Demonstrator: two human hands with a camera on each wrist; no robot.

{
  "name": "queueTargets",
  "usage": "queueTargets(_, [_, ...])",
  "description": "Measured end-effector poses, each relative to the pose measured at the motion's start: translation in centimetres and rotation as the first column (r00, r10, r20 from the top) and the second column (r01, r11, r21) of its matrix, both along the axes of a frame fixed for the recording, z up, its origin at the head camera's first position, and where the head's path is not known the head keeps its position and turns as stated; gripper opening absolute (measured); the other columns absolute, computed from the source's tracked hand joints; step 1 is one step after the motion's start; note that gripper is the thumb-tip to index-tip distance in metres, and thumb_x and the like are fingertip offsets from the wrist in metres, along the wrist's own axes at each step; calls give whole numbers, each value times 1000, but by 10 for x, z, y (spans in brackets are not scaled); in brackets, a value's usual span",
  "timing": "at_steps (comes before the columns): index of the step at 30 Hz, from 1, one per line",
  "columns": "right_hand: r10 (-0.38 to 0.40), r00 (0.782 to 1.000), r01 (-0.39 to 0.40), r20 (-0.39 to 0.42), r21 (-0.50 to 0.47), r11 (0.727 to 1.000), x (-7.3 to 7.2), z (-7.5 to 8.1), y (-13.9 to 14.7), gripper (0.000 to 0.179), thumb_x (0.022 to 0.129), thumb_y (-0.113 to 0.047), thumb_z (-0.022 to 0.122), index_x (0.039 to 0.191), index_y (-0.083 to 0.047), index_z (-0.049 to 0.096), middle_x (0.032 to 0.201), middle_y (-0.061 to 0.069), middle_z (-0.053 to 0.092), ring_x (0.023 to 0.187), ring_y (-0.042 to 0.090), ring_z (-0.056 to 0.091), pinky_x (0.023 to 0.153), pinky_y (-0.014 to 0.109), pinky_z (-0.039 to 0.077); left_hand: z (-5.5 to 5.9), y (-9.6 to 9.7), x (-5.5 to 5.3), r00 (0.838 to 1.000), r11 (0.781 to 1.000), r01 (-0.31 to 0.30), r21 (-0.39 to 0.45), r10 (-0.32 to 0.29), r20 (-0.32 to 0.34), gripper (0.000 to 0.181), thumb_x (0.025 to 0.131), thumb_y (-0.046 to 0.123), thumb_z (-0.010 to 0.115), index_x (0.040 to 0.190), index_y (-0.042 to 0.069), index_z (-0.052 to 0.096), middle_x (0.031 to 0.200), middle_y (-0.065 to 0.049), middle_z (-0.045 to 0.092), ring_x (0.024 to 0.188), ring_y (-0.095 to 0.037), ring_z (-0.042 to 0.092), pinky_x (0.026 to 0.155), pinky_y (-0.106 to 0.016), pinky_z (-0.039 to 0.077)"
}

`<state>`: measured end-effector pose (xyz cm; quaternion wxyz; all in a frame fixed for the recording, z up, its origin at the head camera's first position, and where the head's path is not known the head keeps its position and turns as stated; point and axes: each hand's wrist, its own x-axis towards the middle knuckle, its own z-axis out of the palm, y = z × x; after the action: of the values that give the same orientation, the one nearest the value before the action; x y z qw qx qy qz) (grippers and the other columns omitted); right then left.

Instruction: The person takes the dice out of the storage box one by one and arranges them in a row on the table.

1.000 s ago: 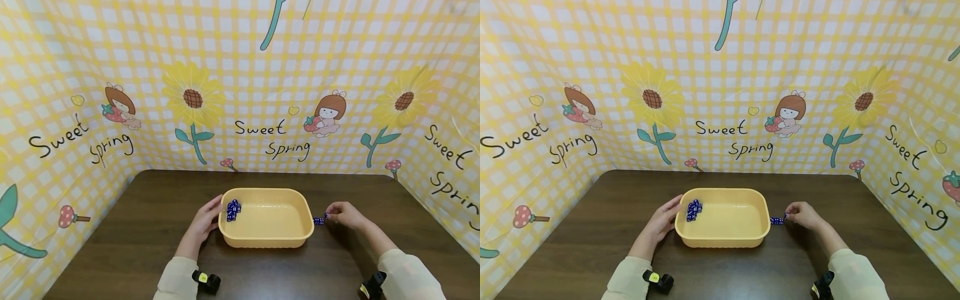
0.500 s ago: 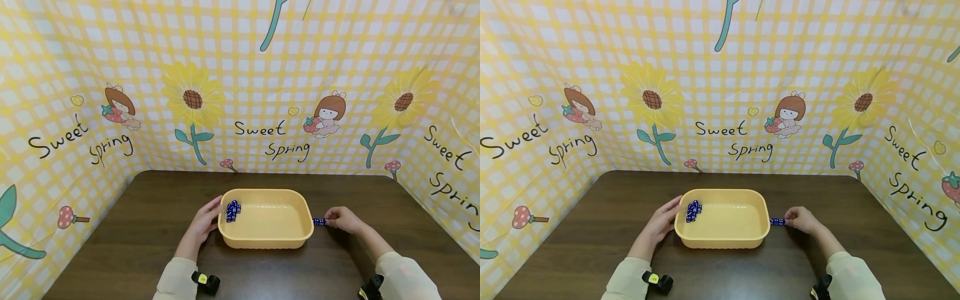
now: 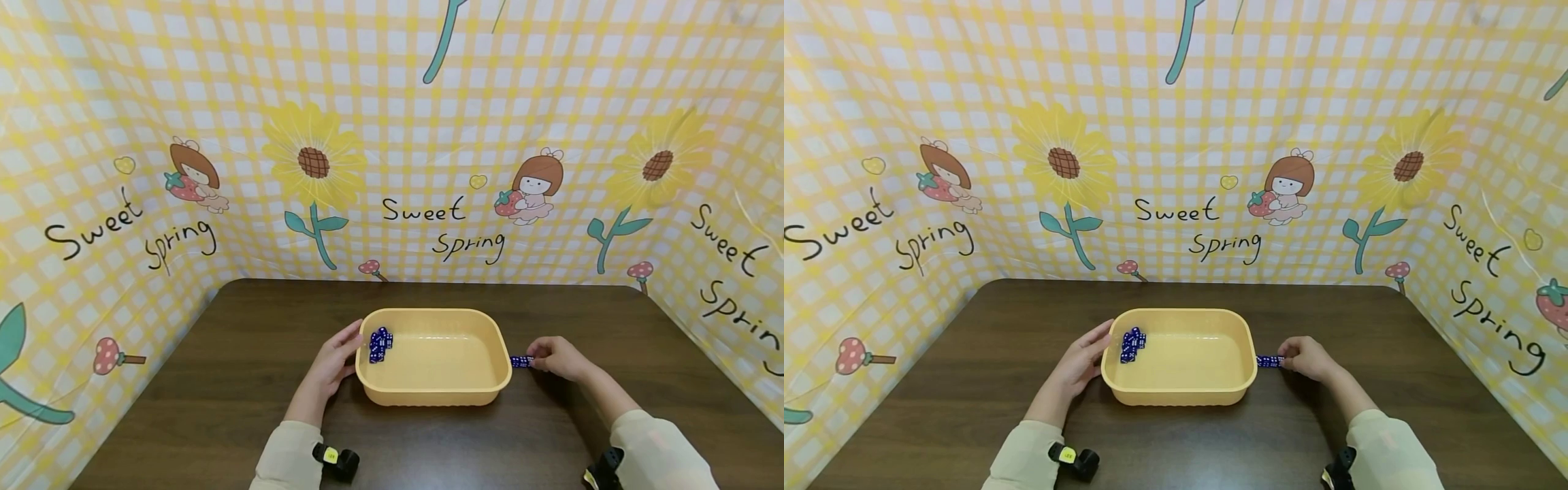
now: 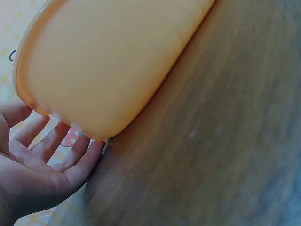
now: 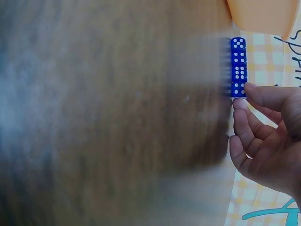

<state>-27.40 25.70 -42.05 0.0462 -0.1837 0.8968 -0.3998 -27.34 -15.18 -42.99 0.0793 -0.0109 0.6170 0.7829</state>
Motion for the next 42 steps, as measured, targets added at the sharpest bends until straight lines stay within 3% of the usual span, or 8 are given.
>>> queueTargets(18, [-40,999,40,14,-30,999,-4,11,3,20,76,0,60,91,13,53,68,6,55,58,17,48,50,31,42,0,-2,2,1000,1000,-12,-16,12,-1,46,88,13,50,131,7,37,129,-17,36,112,-31,37,78,-45,40])
queueTargets(25, [-52,998,52,30,-12,999,-9,26,-3,24,78,-5,60,94,11,53,69,6,53,59,17,49,51,30,42,-7,-8,2,995,999,32,-3,-32,-98,48,84,25,57,128,13,44,124,-13,42,106,-26,43,75,-43,42])
queueTargets(32, [-46,999,46,-11,2,999,-17,42,-10,25,78,-7,60,94,11,54,72,10,56,63,22,51,55,34,44,-2,-3,-1,1000,1000,-13,-12,12,-10,45,87,14,50,131,8,38,128,-16,37,111,-32,37,78,-45,40])
queueTargets(42, [-38,998,39,-43,22,999,-28,65,-30,24,81,-11,59,96,6,55,77,6,57,70,22,53,62,37,44,-2,0,-1,1000,1000,-18,-14,18,4,44,88,12,50,130,8,39,127,-15,39,110,-31,38,76,-44,41])
